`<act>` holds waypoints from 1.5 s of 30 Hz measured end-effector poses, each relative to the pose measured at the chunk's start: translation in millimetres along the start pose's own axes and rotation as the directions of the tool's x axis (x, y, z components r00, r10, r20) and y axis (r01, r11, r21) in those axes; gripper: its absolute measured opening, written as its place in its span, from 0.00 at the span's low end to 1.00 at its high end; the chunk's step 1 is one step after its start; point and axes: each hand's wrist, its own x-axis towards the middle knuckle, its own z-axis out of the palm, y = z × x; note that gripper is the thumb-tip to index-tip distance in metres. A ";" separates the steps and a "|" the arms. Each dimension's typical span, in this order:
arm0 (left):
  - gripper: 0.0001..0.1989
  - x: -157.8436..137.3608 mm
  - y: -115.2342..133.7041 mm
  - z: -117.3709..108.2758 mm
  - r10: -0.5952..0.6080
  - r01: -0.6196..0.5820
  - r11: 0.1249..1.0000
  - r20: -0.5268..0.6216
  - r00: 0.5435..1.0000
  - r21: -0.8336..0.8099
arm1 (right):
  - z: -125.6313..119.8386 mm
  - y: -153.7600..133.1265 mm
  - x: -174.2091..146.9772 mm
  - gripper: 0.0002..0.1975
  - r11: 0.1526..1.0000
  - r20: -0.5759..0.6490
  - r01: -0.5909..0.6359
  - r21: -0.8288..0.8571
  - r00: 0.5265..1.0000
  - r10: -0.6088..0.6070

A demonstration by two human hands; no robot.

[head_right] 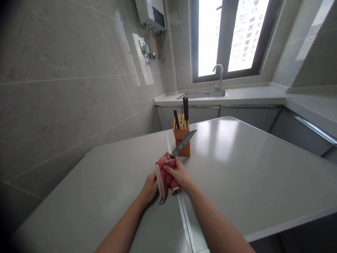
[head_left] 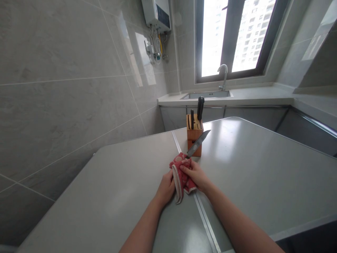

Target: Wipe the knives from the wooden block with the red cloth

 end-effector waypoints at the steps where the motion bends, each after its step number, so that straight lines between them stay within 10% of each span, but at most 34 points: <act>1: 0.12 -0.1 -1.8 -0.1 -0.004 0.004 1.000 0.001 1.000 -0.008 | 0.6 0.3 -0.7 0.16 1.000 0.021 -0.007 -0.001 1.000 0.007; 28: 0.17 3.1 -12.3 -8.9 -0.082 0.075 0.996 -0.261 0.962 -0.038 | -2.1 -14.1 5.0 0.16 0.982 -0.118 0.073 0.174 0.992 -0.053; 45: 0.17 4.1 -19.2 -8.8 -0.147 0.124 0.984 -0.176 0.973 -0.131 | -5.9 -15.0 4.5 0.16 0.997 -0.183 0.069 0.020 0.981 -0.065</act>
